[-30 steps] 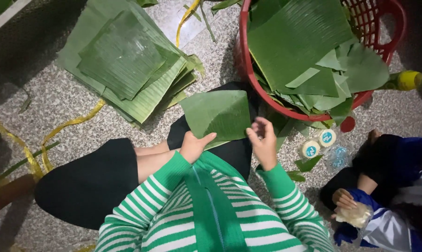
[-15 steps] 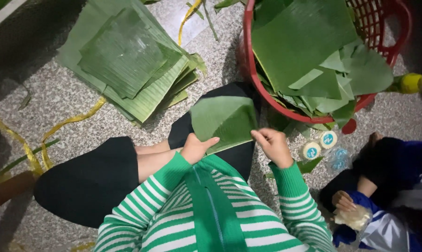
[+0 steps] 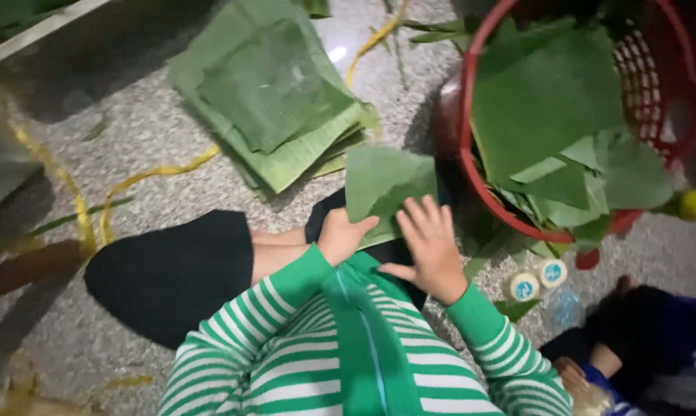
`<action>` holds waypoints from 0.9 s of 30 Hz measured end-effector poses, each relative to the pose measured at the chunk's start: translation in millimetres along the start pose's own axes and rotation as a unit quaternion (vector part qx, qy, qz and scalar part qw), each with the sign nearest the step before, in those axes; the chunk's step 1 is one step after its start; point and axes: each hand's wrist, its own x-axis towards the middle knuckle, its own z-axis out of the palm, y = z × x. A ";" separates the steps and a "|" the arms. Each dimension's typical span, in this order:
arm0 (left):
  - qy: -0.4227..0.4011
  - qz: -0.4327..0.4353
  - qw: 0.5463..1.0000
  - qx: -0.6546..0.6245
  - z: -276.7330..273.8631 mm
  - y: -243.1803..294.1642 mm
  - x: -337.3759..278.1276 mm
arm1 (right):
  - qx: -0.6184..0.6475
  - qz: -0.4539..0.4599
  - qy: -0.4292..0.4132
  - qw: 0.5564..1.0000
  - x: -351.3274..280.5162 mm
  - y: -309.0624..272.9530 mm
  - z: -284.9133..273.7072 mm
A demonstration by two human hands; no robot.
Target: Folding banana leaves into rectangular shapes and stacking them neatly.
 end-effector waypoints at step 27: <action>-0.078 0.437 0.801 0.401 -190.9 55.9 -163.2 | -0.125 -0.430 -0.097 0.889 143.8 -128.9 -46.3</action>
